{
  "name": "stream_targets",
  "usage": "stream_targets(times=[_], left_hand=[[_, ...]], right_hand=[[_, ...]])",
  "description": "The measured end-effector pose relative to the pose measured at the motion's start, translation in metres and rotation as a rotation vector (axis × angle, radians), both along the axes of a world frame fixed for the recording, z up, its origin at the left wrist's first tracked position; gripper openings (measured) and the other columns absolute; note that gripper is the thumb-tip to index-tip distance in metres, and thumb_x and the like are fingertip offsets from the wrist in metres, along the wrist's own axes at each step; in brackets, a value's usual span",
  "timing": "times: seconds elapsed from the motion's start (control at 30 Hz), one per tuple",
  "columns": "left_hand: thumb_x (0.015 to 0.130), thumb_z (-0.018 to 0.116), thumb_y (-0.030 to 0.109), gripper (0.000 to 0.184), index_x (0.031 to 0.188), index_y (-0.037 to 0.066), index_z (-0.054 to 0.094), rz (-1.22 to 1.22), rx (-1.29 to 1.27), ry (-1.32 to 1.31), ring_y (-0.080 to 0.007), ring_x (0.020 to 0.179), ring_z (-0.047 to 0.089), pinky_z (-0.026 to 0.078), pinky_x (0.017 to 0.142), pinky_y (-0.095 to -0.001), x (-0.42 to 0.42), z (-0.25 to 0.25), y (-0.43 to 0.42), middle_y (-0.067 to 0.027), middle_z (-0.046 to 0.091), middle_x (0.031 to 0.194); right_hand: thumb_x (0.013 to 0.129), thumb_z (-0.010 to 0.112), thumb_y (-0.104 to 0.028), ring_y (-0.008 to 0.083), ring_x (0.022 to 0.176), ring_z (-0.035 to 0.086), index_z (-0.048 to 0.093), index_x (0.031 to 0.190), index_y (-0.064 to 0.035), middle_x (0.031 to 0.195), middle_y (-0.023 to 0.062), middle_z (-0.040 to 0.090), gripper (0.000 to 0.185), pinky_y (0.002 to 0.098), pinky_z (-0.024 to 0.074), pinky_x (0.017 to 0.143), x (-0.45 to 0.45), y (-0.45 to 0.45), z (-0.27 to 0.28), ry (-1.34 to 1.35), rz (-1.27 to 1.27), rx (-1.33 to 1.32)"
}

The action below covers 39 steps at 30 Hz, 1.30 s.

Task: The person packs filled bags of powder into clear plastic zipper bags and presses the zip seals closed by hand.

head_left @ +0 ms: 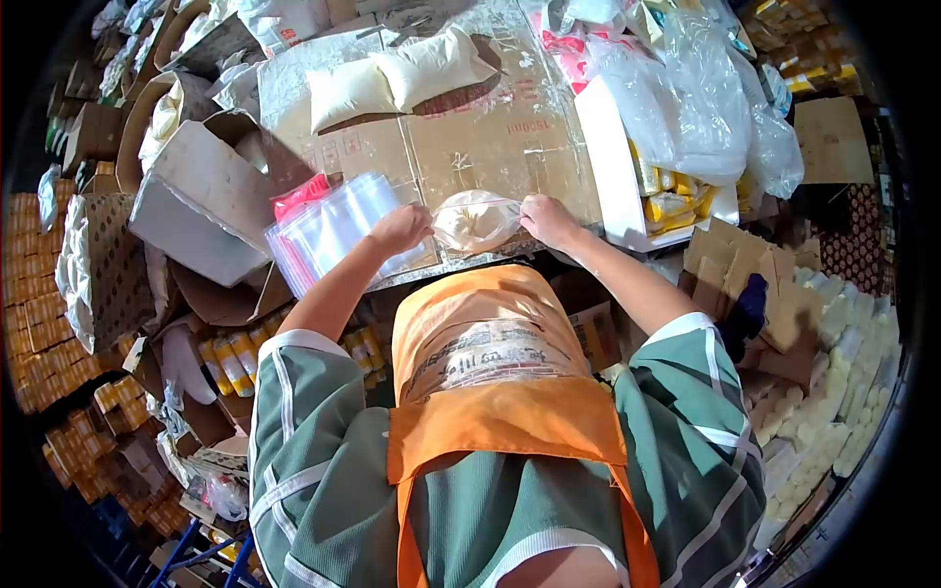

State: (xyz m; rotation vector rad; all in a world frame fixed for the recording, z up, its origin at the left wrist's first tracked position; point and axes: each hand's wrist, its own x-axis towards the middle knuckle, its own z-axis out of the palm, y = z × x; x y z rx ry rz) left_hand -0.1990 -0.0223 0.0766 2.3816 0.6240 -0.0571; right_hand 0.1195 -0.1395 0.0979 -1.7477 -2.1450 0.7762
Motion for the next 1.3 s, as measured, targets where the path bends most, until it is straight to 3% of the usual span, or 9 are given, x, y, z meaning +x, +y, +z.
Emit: stream_targets(times=[0.23,0.47,0.57,0.73,0.83,1.03,1.23,1.27,1.3], left_hand=[[0.086,0.063,0.019,0.019,0.078,0.002,0.061,-0.016,0.039,-0.012,-0.0352,0.090,0.060,0.050,0.078,-0.0440,0.007,0.060,-0.005,-0.0140,0.062,0.086],[0.081,0.068,0.023,0.021,0.084,0.002,0.063,0.088,0.026,0.181,-0.0342,0.096,0.060,0.050,0.083,-0.0424,0.011,0.009,-0.010,-0.0143,0.063,0.094],[0.075,0.074,0.028,0.038,0.103,0.005,0.063,0.075,0.391,-0.099,-0.0354,0.099,0.060,0.049,0.087,-0.0431,0.043,0.035,-0.026,-0.0162,0.063,0.103],[0.069,0.080,0.026,0.069,0.129,0.007,0.051,0.222,-0.111,0.108,-0.0368,0.106,0.061,0.049,0.092,-0.0437,0.095,0.010,-0.029,-0.0190,0.063,0.117],[0.070,0.080,0.024,0.056,0.116,0.004,0.057,0.384,-0.330,0.047,-0.0339,0.093,0.067,0.053,0.082,-0.0397,0.103,-0.043,-0.010,-0.0176,0.069,0.098],[0.067,0.079,0.033,0.044,0.099,0.008,0.063,0.202,-0.273,0.172,-0.0327,0.083,0.066,0.050,0.072,-0.0421,0.122,-0.016,-0.001,-0.0144,0.068,0.089],[0.068,0.078,0.017,0.068,0.133,0.018,0.056,0.067,-0.466,0.204,-0.0272,0.092,0.066,0.052,0.082,-0.0375,0.103,-0.021,0.009,-0.0108,0.070,0.101],[0.067,0.079,0.018,0.047,0.110,0.008,0.064,0.062,-0.409,0.208,-0.0287,0.089,0.064,0.051,0.080,-0.0387,0.102,-0.018,0.011,-0.0117,0.067,0.091],[0.067,0.079,0.018,0.047,0.110,0.008,0.064,0.066,-0.413,0.218,-0.0287,0.089,0.064,0.051,0.080,-0.0387,0.104,-0.010,0.010,-0.0117,0.067,0.091]], right_hand=[[0.083,0.064,-0.017,0.0344,0.084,0.062,0.063,0.077,-0.0014,0.082,0.0153,0.062,0.017,0.0439,0.0501,0.076,0.021,0.004,0.044,0.025,0.106,0.011],[0.079,0.059,-0.009,0.0353,0.091,0.061,0.063,0.088,0.0000,0.092,0.0157,0.064,0.014,0.0438,0.0501,0.080,0.013,0.016,0.004,0.191,0.207,0.151],[0.079,0.056,-0.004,0.0344,0.092,0.063,0.062,0.091,0.0028,0.098,0.0186,0.066,0.015,0.0410,0.0506,0.081,0.006,0.017,0.000,0.321,0.190,0.015],[0.089,0.054,0.001,0.0171,0.083,0.065,0.059,0.095,0.0011,0.087,0.0083,0.067,0.008,0.0313,0.0509,0.072,0.030,0.037,-0.065,0.701,-0.125,-0.510],[0.095,0.050,0.000,0.0108,0.081,0.060,0.059,0.098,-0.0014,0.085,0.0035,0.064,0.009,0.0258,0.0483,0.071,0.033,0.035,-0.088,0.944,-0.233,-0.685],[0.091,0.052,0.002,0.0141,0.074,0.058,0.058,0.094,-0.0018,0.081,0.0048,0.061,0.008,0.0294,0.0487,0.070,0.011,0.031,-0.079,0.810,-0.314,-0.204],[0.087,0.053,0.005,0.0223,0.087,0.061,0.060,0.093,-0.0008,0.089,0.0110,0.063,0.011,0.0323,0.0480,0.081,0.012,0.027,-0.042,0.714,-0.086,-0.038],[0.086,0.053,0.004,0.0242,0.087,0.062,0.060,0.093,-0.0009,0.090,0.0113,0.064,0.011,0.0329,0.0484,0.081,0.012,0.026,-0.050,0.798,-0.147,-0.096],[0.086,0.053,0.004,0.0262,0.088,0.062,0.060,0.093,-0.0009,0.090,0.0117,0.064,0.011,0.0336,0.0488,0.081,0.012,0.027,-0.055,0.880,-0.208,-0.148]])
